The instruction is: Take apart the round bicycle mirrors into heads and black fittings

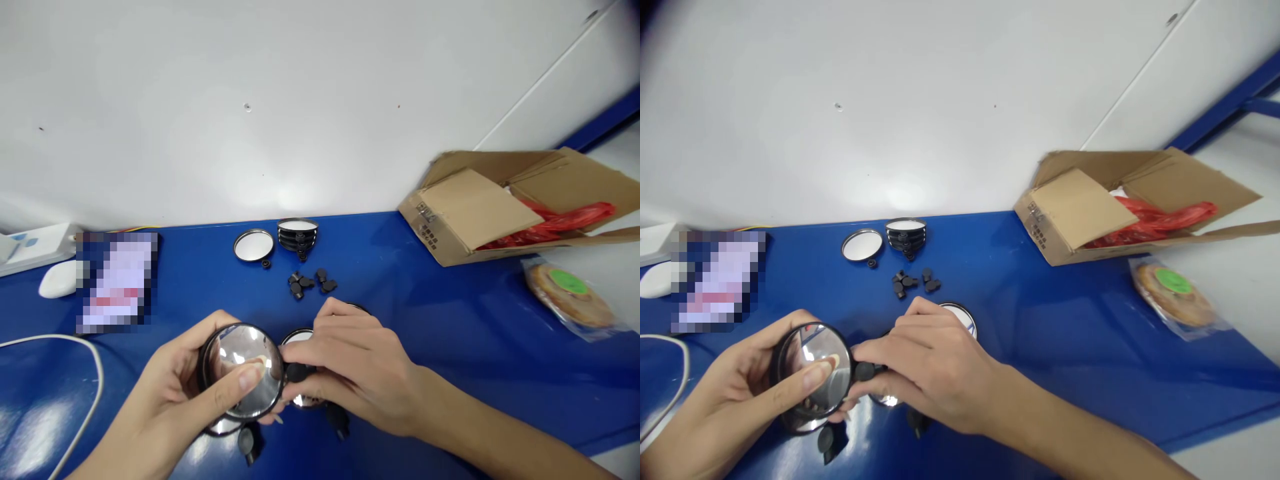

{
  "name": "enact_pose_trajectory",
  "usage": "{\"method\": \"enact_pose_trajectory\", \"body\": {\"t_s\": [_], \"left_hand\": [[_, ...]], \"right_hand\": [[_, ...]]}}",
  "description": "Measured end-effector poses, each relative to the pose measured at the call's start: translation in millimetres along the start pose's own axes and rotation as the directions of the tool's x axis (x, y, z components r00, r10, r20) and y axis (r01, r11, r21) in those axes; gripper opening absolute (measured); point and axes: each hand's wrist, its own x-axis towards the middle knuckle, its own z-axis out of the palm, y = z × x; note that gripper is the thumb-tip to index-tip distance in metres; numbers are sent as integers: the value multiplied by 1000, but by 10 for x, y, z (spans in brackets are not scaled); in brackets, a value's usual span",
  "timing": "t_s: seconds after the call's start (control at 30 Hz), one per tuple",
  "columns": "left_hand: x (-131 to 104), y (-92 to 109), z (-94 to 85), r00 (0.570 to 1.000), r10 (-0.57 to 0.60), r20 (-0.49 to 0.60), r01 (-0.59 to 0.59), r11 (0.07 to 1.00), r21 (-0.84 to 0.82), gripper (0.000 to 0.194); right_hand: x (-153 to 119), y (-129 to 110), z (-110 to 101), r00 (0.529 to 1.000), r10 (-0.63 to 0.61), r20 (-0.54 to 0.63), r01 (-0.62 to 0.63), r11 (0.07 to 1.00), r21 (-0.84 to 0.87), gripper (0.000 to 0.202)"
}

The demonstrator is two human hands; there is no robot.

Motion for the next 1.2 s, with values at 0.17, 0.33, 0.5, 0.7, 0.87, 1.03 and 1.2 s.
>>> {"method": "enact_pose_trajectory", "body": {"t_s": [0.17,0.33,0.5,0.7,0.87,1.03,1.2], "left_hand": [[-16,-34,-50,1000,16,-12,-16,1000,12,26],[12,19,-2,998,33,-51,-34,999,-29,36],[59,115,46,966,201,-164,-190,978,84,49],[62,72,-19,920,301,-251,-236,937,256,50],[-5,-87,-32,883,399,-246,-239,836,494,55],[-39,-142,95,891,366,-268,-192,840,507,64],[-55,-172,65,902,388,-192,-225,799,558,83]], "right_hand": [[12,4,-16,1000,-5,31,6,1000,-25,19],[1,30,-26,999,-14,-37,11,996,-86,17],[35,42,-113,992,12,-129,-33,986,-164,12],[59,27,-165,985,27,-170,-62,977,-203,8],[70,15,-124,981,-16,-195,-35,967,-252,13],[124,-3,-142,968,-34,-249,-46,951,-306,21],[146,-18,-176,953,-43,-301,-71,930,-360,24]]}}
